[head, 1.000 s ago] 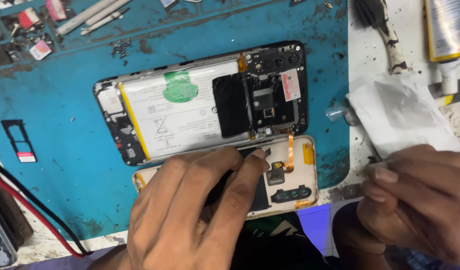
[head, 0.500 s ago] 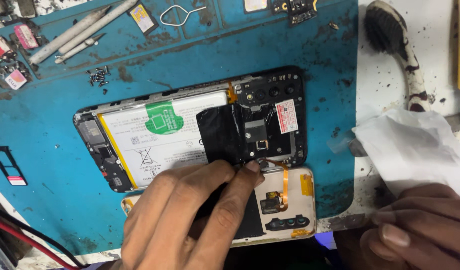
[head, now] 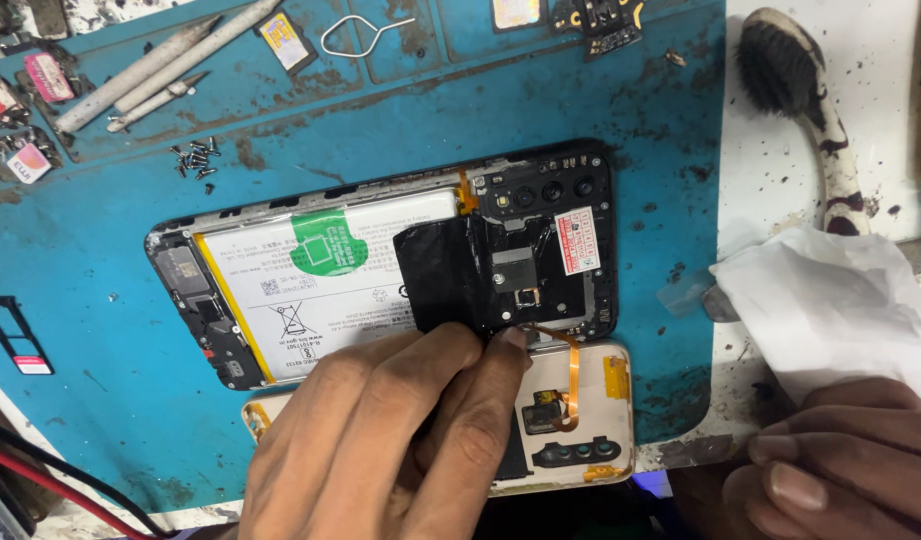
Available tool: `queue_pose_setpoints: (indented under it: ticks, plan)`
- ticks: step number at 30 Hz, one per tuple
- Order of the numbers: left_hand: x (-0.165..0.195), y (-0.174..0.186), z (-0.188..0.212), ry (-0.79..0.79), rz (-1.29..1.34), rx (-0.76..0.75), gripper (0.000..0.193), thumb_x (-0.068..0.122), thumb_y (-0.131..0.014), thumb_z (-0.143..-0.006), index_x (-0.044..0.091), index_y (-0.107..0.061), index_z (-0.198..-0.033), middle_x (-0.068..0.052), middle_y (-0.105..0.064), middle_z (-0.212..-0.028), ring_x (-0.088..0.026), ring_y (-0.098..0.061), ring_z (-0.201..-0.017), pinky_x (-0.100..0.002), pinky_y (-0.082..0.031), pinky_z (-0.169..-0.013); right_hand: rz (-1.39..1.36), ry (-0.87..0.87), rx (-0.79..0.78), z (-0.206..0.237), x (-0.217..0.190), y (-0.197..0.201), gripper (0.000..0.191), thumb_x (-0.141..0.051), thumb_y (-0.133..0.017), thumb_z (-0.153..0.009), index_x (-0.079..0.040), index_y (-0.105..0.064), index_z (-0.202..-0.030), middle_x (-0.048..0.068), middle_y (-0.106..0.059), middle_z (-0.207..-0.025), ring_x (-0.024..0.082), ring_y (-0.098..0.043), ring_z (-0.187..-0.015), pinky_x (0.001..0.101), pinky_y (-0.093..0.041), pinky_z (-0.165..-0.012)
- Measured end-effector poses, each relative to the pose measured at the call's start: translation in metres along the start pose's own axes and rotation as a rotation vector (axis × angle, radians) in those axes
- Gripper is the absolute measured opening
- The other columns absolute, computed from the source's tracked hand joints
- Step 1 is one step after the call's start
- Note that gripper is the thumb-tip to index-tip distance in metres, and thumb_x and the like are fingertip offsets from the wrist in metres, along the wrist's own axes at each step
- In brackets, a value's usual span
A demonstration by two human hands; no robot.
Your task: The person works on a disassembled smartphone on a repair mat, using a screwdriver to unscrew and pry internal components, then wipes the frame with a tissue, brushes debris from the parts, reconnects a flex cable, and presses the screen assembly back onto the phone body.
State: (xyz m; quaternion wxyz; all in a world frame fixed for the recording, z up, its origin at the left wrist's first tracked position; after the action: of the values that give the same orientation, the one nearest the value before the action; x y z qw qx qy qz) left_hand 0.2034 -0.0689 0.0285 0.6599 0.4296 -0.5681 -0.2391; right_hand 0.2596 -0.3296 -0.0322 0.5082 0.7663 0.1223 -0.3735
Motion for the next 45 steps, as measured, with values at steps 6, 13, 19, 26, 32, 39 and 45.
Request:
queue_pose_setpoints:
  ticks: [6,13,19,26,32,39,45]
  plan:
    - [0.002,0.002,0.000,-0.009,-0.013,0.033,0.035,0.006,-0.079,-0.071,0.005,-0.079,-0.107,-0.008,-0.070,-0.094,-0.021,-0.069,-0.084,-0.036,-0.060,-0.073,-0.039,0.031,-0.043,-0.005,0.001,-0.001,0.051,-0.016,-0.091,-0.073,-0.010,-0.058,-0.111,0.001,-0.072,-0.076,0.017,-0.076,-0.071,0.0348,-0.061,-0.068]
    - [0.006,-0.002,0.008,-0.002,-0.088,-0.014,0.038,0.005,-0.078,-0.073,0.006,-0.078,-0.111,-0.008,-0.070,-0.100,-0.022,-0.069,-0.090,-0.038,-0.060,-0.077,-0.031,0.055,-0.167,-0.013,-0.001,-0.004,0.042,-0.030,-0.088,-0.074,-0.012,-0.065,-0.104,0.006,-0.074,-0.082,0.023,-0.076,-0.076,0.0387,-0.061,-0.074]
    - [0.006,0.002,0.007,-0.031,-0.049,0.010,0.040,0.002,-0.075,-0.072,0.001,-0.077,-0.112,-0.011,-0.070,-0.099,-0.023,-0.069,-0.089,-0.038,-0.060,-0.077,0.078,0.014,-0.046,-0.018,-0.005,0.000,0.036,-0.020,-0.087,-0.077,-0.011,-0.066,-0.104,0.007,-0.074,-0.086,0.023,-0.074,-0.082,0.0396,-0.062,-0.079]
    - [0.006,0.007,0.003,-0.016,-0.021,0.008,0.042,0.001,-0.073,-0.070,0.000,-0.075,-0.113,-0.013,-0.070,-0.097,-0.024,-0.071,-0.090,-0.039,-0.060,-0.076,0.060,0.044,-0.027,-0.022,-0.011,0.000,0.030,-0.010,-0.083,-0.078,-0.008,-0.067,-0.103,0.006,-0.073,-0.088,0.021,-0.072,-0.087,0.0384,-0.061,-0.079]
    - [0.004,0.006,0.007,-0.083,-0.026,0.015,0.038,-0.001,-0.075,-0.072,0.000,-0.075,-0.110,-0.014,-0.070,-0.098,-0.025,-0.072,-0.090,-0.038,-0.061,-0.074,0.081,-0.022,-0.060,-0.017,-0.007,-0.003,0.026,-0.009,-0.084,-0.076,-0.008,-0.069,-0.098,0.006,-0.073,-0.087,0.023,-0.073,-0.089,0.0391,-0.061,-0.082]
    - [0.003,0.004,0.013,-0.049,-0.056,-0.032,0.037,0.003,-0.076,-0.072,0.003,-0.076,-0.109,-0.010,-0.071,-0.105,-0.026,-0.072,-0.097,-0.039,-0.061,-0.082,0.081,-0.038,-0.116,-0.021,-0.007,-0.004,0.026,-0.013,-0.084,-0.076,-0.009,-0.070,-0.098,0.007,-0.073,-0.088,0.023,-0.073,-0.089,0.0401,-0.061,-0.082]
    - [0.012,0.000,0.012,-0.209,-0.171,-0.055,0.030,0.003,-0.075,-0.080,-0.001,-0.075,-0.110,-0.012,-0.069,-0.106,-0.024,-0.070,-0.097,-0.037,-0.061,-0.086,0.083,-0.029,-0.060,-0.020,-0.009,-0.002,0.026,-0.012,-0.084,-0.077,-0.008,-0.070,-0.099,0.006,-0.073,-0.089,0.022,-0.072,-0.090,0.0392,-0.061,-0.082]
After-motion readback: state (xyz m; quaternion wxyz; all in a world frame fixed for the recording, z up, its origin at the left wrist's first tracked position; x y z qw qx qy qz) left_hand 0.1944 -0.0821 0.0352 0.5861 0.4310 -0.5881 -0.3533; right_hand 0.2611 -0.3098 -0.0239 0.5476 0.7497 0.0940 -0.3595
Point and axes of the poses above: each hand's wrist, its own z-axis away from the middle knuckle, its own y-axis out of the back of the hand, x = y × z, the point moved 9 cm from there along -z, towards the middle knuckle
